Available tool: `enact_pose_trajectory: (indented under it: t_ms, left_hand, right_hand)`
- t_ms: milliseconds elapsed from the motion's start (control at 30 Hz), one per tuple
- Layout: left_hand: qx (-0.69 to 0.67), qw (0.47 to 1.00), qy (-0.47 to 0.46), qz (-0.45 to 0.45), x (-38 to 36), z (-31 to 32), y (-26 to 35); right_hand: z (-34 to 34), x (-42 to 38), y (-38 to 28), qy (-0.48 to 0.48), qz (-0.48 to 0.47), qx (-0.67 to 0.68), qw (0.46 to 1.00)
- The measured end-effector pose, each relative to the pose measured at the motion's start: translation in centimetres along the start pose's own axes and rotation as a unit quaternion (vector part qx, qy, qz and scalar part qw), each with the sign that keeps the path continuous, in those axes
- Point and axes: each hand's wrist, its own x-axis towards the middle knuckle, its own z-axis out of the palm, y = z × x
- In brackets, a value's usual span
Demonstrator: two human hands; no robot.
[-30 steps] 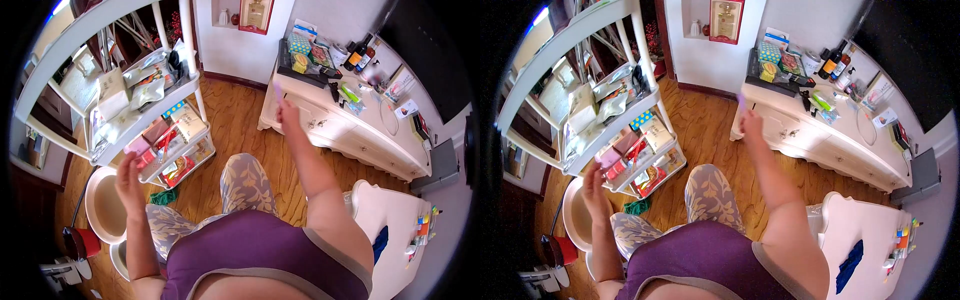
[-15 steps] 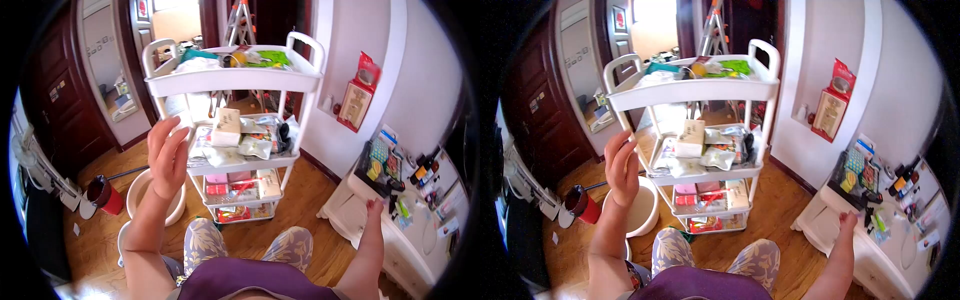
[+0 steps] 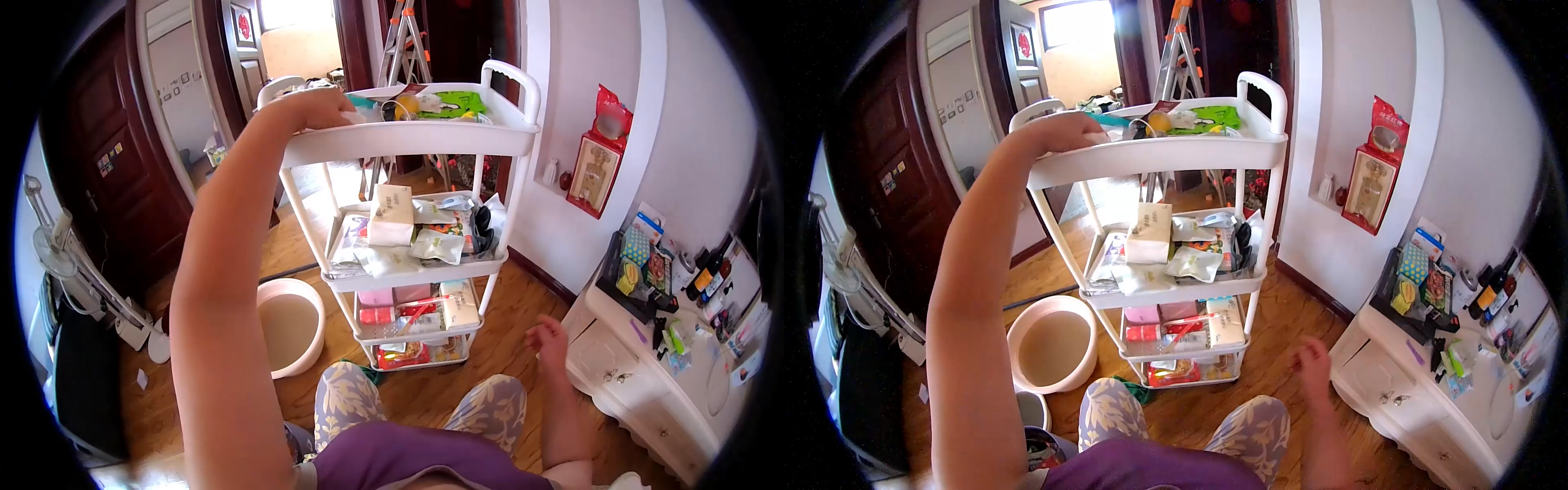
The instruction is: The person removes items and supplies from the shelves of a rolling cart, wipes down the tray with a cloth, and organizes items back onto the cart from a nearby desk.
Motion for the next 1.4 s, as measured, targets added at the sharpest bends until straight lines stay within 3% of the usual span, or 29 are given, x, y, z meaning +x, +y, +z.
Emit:
enact_pose_trajectory:
  t_ms: [33,67,133,167,200,267,300,433,533,600,633,667,767,800,867,933,967,1067,1100,1133,1200,1233,1267,1333,1400]
  left_hand:
    - [-0.043,0.996,0.057,-0.053,-1.2,0.2,1.2]
    - [-0.044,0.996,0.056,-0.055,-1.2,0.1,0.8]
    - [-0.149,0.964,0.215,-0.040,-1.6,-0.3,-0.3]
    - [-0.278,0.923,0.246,-0.099,-1.6,-0.2,-0.6]
    - [-0.276,0.923,0.247,-0.103,-1.5,-0.1,-1.0]
    - [-0.582,0.745,0.324,-0.042,-0.7,0.2,-2.0]
    - [-0.602,0.734,0.314,-0.017,-1.0,-0.1,-2.1]
    - [-0.600,0.728,0.330,-0.040,-1.8,-0.4,0.2]
    - [-0.552,0.731,0.395,-0.065,-2.6,-0.6,2.1]
    - [-0.396,0.694,0.600,0.038,-2.7,-0.2,2.8]
    - [-0.301,0.693,0.652,0.068,-4.2,-0.1,4.9]
    - [-0.305,0.695,0.647,0.068,-5.4,0.5,6.7]
    - [-0.075,0.710,0.663,0.225,-7.8,3.7,10.4]
    - [0.025,0.689,0.658,0.302,-8.3,4.9,11.3]
    - [0.084,0.737,0.553,0.380,-9.6,8.4,13.4]
    - [-0.030,0.725,0.482,0.491,-10.0,11.7,15.3]
    - [-0.041,0.763,0.426,0.484,-10.7,13.3,15.9]
    - [-0.094,0.798,0.419,0.423,-10.7,16.7,16.6]
    - [-0.101,0.845,0.363,0.379,-11.3,17.0,16.4]
    - [-0.110,0.844,0.355,0.386,-11.6,17.2,16.6]
    - [-0.186,0.899,0.302,0.259,-12.5,17.7,17.6]
    - [-0.226,0.913,0.220,0.257,-12.3,18.1,17.2]
    - [-0.234,0.912,0.211,0.263,-12.0,18.4,16.5]
    - [-0.424,0.852,0.088,0.294,-11.4,18.8,15.4]
    - [-0.558,0.803,0.014,0.210,-11.6,18.3,15.5]
  right_hand:
    - [1.0,-1.1,0.6,-0.002,0.003,-0.001,1.000]
    - [1.8,-2.0,1.2,-0.024,0.020,-0.014,0.999]
    - [2.5,-2.8,2.2,-0.051,0.036,-0.030,0.998]
    - [2.7,-3.1,2.8,-0.054,0.039,-0.023,0.997]
    - [2.8,-3.3,3.4,-0.058,0.043,-0.014,0.997]
    - [2.6,-3.4,4.4,-0.057,0.047,-0.022,0.997]
    - [2.6,-3.3,4.7,-0.051,0.047,-0.030,0.997]
    - [2.6,-3.7,5.9,-0.036,0.043,-0.038,0.998]
    - [3.2,-4.4,5.2,-0.048,0.027,-0.039,0.998]
    - [4.6,-4.9,3.3,-0.070,0.041,-0.036,0.996]
    - [5.8,-5.5,0.9,-0.109,0.066,-0.018,0.992]
    - [7.3,-5.7,-1.4,-0.147,0.093,0.000,0.985]
    - [11.2,-4.6,-5.8,-0.342,0.053,0.194,0.918]
    - [12.9,-4.8,-8.2,-0.389,0.023,0.237,0.890]
    - [15.7,-5.2,-11.8,-0.433,-0.024,0.327,0.840]
    - [17.5,-5.5,-13.5,-0.478,-0.053,0.394,0.783]
    - [17.3,-5.0,-12.8,-0.447,-0.042,0.356,0.820]
    - [17.4,-6.4,-11.7,-0.403,-0.044,0.343,0.847]
    - [17.2,-6.4,-10.7,-0.435,-0.032,0.416,0.798]
    - [16.7,-6.4,-10.1,-0.423,-0.030,0.419,0.803]
    - [15.0,-6.8,-8.9,-0.383,0.034,0.333,0.861]
    - [14.3,-6.7,-8.4,-0.382,0.037,0.390,0.837]
    - [13.5,-6.5,-8.3,-0.370,0.041,0.391,0.842]
    - [12.0,-6.1,-8.6,-0.390,0.110,0.480,0.778]
    - [10.4,-5.7,-7.8,-0.361,0.111,0.488,0.787]
